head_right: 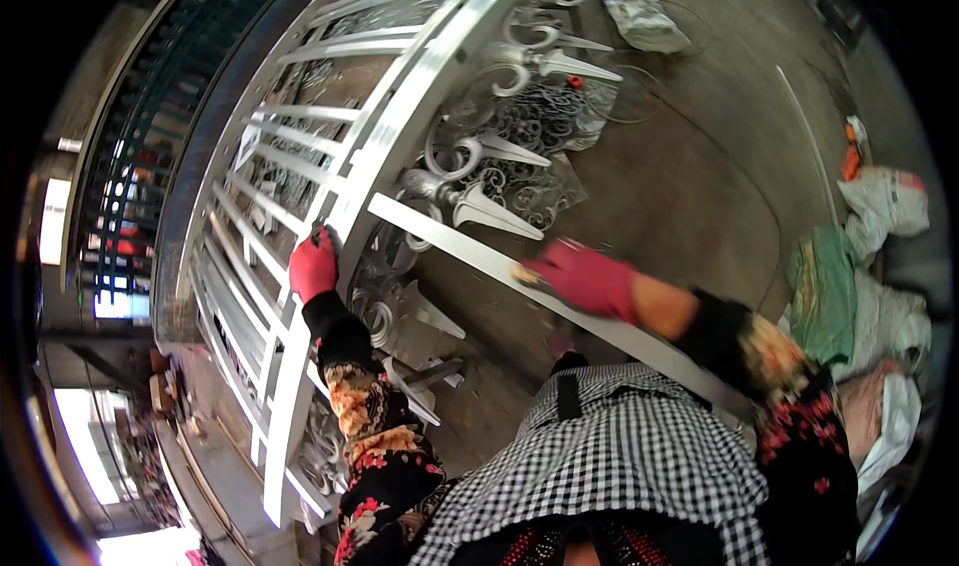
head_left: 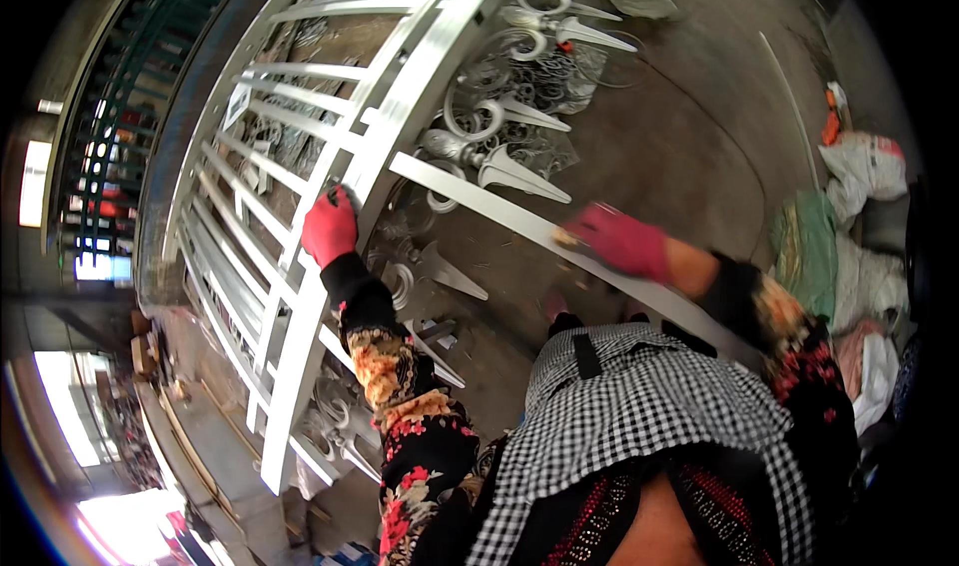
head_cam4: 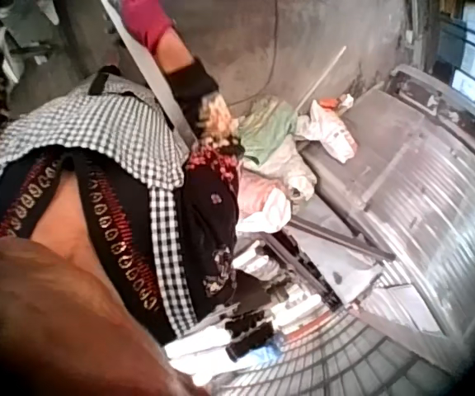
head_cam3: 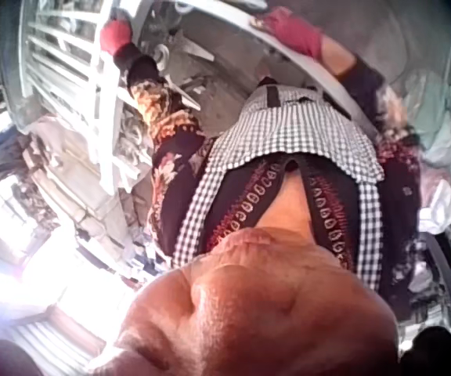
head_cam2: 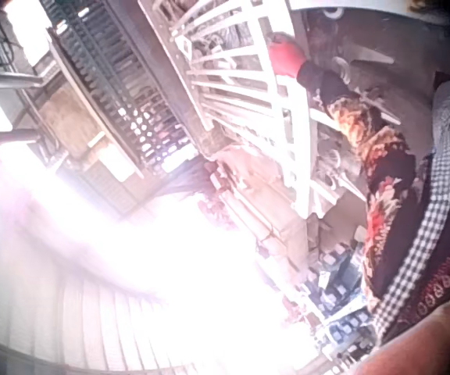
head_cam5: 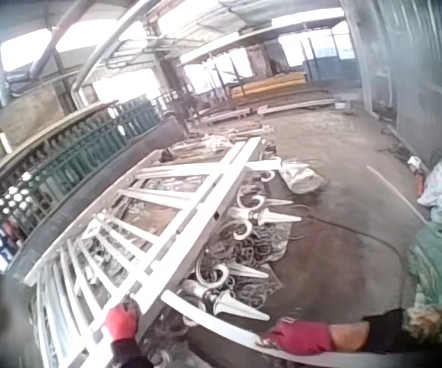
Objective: The person assembles a white metal frame by hand, inserting vertical bars into horizontal supports and adjusting alignment. The person repeatedly picks up bars, positions them, and secures them within the frame structure.
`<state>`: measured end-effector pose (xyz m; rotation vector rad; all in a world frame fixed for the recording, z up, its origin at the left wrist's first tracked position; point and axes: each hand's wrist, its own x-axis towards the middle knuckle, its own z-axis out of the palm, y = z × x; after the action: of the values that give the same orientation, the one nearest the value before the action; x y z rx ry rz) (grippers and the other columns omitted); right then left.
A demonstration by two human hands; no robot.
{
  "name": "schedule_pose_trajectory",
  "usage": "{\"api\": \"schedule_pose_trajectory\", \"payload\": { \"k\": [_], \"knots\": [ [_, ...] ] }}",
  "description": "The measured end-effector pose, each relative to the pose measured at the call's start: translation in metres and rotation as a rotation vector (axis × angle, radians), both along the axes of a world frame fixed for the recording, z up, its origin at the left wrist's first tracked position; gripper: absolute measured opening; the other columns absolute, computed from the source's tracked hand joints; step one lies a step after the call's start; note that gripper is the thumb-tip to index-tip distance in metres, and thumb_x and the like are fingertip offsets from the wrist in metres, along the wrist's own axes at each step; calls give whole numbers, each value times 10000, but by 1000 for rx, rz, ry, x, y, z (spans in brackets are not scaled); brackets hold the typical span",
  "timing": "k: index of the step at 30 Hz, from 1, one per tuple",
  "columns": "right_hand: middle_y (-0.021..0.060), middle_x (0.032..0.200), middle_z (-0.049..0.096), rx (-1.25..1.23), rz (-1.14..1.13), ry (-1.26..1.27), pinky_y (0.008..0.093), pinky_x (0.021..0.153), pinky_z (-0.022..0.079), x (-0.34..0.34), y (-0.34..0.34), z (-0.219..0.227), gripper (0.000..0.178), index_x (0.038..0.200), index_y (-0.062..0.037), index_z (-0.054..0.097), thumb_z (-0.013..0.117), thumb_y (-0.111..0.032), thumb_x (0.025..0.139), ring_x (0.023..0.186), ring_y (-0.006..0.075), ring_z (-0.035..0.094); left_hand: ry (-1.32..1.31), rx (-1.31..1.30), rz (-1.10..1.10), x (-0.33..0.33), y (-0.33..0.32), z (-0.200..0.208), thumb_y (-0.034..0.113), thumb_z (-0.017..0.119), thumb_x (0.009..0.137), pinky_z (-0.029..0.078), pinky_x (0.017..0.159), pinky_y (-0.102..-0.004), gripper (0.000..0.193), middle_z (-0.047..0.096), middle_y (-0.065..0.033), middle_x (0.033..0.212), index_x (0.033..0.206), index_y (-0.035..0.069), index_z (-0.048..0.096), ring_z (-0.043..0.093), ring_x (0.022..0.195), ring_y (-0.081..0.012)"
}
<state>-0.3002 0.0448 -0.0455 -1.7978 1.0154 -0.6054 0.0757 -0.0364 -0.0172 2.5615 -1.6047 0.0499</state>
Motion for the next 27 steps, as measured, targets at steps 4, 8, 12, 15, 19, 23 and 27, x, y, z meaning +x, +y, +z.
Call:
{"api": "schedule_pose_trajectory", "payload": {
  "k": [4, 8, 12, 15, 19, 23, 27],
  "knots": [
    [157, 926, 644, 773, 48, -18, 341, 723, 513, 27, -34, 31, 366, 1111, -24, 592, 455, -307, 924, 804, 192, 638, -14, -120, -36, 8, -2, -12, 523, 371, 897, 459, 807, -470, 566, 651, -207, 923, 962, 55, 681, 599, 908, -399],
    [204, 1118, 591, 188, 106, 69, 396, 849, 466, -12, -2, 43, 395, 1144, 7, 548, 486, -308, 913, 1017, 319, 584, -42, -1, -29, 2, -13, 0, 502, 373, 898, 468, 813, -451, 531, 645, -198, 989, 1020, 76, 665, 600, 951, -373],
    [211, 1118, 590, 482, 160, 222, 376, 843, 452, -93, 75, 60, 390, 1160, -8, 531, 524, -277, 878, 1024, 308, 569, -9, 54, 106, 15, 8, -3, 523, 371, 895, 463, 831, -442, 530, 642, -179, 1025, 1047, 108, 662, 594, 977, -366],
    [185, 1056, 604, 79, 100, 361, 367, 795, 467, -128, 118, 43, 323, 1117, -9, 554, 521, -237, 890, 949, 311, 587, 2, -9, 44, 4, 2, 6, 491, 378, 900, 460, 826, -442, 499, 647, -178, 1004, 1019, 105, 670, 593, 973, -361],
    [166, 977, 606, -180, 136, 404, 373, 743, 479, -107, 93, 37, 250, 1040, -17, 591, 511, -211, 904, 879, 303, 593, -42, 8, 39, 1, 2, 3, 482, 377, 903, 466, 808, -445, 481, 652, -176, 981, 999, 120, 680, 602, 944, -362],
    [169, 880, 622, 312, 118, 241, 361, 733, 486, -79, 35, 70, 293, 970, -14, 636, 480, -257, 919, 832, 244, 610, -42, -50, 2, 5, 0, -2, 486, 397, 894, 472, 793, -451, 499, 657, -185, 939, 975, 82, 678, 611, 905, -373],
    [127, 697, 655, 299, 75, 95, 304, 592, 505, -84, 31, 60, 392, 953, 21, 640, 465, -328, 922, 604, 195, 643, -54, -25, 12, 4, -3, -1, 465, 406, 895, 475, 779, -449, 485, 657, -189, 922, 950, 72, 684, 613, 889, -376]
  ]
}}
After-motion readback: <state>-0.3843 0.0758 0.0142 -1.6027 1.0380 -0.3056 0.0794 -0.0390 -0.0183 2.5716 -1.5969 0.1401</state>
